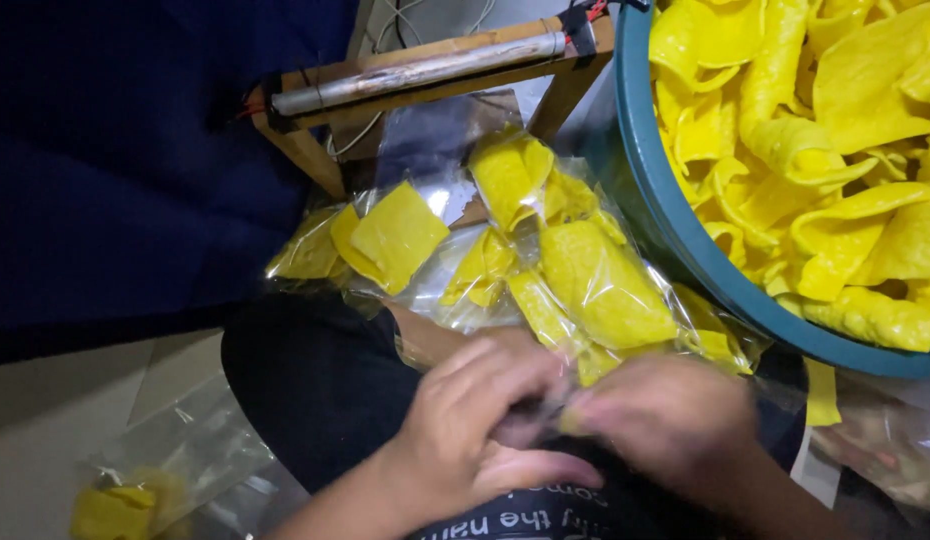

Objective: Packing individual yellow snacks into plastic bags and sealing them with a heat sealer.

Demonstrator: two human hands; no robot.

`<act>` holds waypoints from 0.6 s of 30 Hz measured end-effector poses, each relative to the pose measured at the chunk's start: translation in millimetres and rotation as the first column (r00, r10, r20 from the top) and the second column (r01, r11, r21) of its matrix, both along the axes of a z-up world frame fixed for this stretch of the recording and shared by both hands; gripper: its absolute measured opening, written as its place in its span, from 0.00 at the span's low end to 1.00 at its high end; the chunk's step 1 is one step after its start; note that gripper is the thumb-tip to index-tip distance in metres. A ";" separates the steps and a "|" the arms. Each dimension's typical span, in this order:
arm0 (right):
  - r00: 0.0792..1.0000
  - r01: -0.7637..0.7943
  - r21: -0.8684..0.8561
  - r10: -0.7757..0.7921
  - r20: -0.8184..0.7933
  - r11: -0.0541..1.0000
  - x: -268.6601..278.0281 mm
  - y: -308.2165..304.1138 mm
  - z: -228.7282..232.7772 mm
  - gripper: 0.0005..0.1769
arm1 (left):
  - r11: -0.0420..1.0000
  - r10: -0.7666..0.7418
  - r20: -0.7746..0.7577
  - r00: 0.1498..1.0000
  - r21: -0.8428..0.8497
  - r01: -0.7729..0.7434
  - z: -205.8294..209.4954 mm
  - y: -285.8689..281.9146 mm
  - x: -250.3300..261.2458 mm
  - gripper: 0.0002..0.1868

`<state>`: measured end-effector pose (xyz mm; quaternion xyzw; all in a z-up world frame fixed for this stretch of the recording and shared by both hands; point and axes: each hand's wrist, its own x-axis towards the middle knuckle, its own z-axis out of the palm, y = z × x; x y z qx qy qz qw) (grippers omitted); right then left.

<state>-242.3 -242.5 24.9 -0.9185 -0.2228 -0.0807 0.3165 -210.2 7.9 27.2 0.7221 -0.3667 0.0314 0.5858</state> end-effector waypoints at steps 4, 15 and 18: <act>0.872 0.397 0.868 -0.416 -0.257 0.297 4.1 14.6 -15.2 0.11 | 0.982 0.114 -0.634 0.765 -0.045 -0.184 -21.5 -12.1 -12.1 0.13; 0.991 -0.112 -0.079 0.106 -0.079 0.991 14.9 17.1 2.5 0.11 | 0.973 0.061 -0.380 0.923 -0.183 -0.140 -2.9 -11.2 9.4 0.11; 0.935 -0.183 0.015 0.179 -0.306 0.983 50.6 -4.9 52.5 0.07 | 0.989 0.021 -0.288 0.957 -0.132 -0.061 -2.6 10.2 18.2 0.23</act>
